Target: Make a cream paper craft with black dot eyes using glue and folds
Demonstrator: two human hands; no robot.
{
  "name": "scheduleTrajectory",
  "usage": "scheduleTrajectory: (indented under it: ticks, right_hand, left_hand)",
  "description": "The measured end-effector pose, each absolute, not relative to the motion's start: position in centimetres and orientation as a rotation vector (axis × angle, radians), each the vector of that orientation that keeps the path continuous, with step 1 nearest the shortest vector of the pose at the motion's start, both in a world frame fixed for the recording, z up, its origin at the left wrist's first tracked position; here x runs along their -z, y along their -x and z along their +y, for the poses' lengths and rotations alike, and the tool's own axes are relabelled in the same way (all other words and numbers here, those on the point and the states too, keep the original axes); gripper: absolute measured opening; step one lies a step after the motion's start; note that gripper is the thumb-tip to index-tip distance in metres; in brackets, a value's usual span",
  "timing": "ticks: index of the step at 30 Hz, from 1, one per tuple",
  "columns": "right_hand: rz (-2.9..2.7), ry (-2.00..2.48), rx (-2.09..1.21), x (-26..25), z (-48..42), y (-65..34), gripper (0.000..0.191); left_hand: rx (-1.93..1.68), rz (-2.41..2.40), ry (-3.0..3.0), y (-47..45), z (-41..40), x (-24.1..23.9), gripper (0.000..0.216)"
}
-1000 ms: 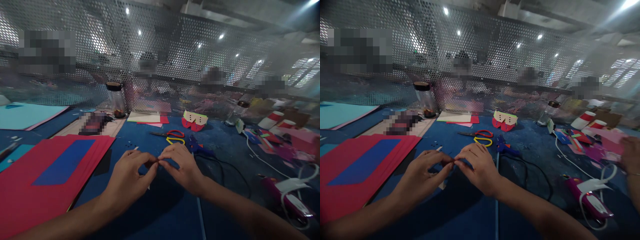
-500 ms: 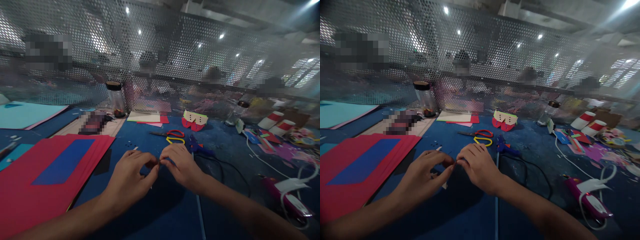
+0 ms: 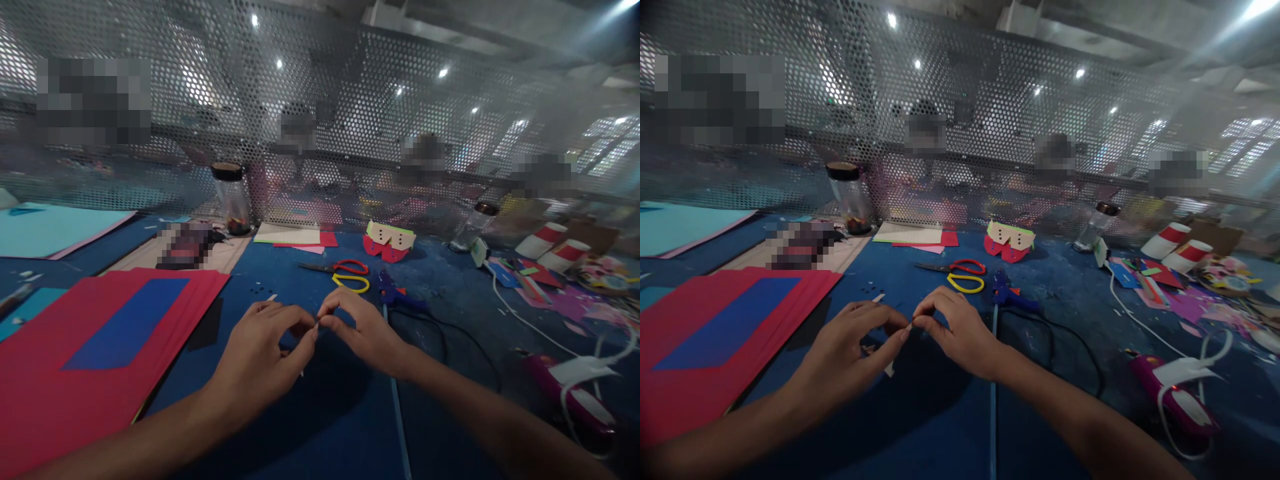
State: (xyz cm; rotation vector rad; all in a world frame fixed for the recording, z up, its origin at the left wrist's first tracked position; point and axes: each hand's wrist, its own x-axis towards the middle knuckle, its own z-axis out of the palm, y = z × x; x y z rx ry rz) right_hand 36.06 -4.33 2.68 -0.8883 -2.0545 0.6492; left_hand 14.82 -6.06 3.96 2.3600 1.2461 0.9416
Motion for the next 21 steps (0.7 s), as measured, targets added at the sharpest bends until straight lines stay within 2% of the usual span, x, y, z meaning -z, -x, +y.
scheduleTrajectory:
  ticks: [8, 16, 21]
  right_hand:
    - [-2.054, 0.98, -0.788, -2.3, -4.3, -36.1, 0.031]
    - [-2.01, 1.011, -0.894, -1.6, -3.9, -36.4, 0.026]
    - [-1.973, 1.016, -0.921, -1.4, -3.4, -36.5, 0.025]
  left_hand:
    - [-0.896, 1.268, -2.317, -14.8, -5.9, -3.9, 0.016]
    - [-0.794, 1.251, -2.319, -14.8, -6.0, -4.5, 0.018]
    - [-0.723, 1.237, -2.365, -14.7, -5.8, -4.2, 0.028]
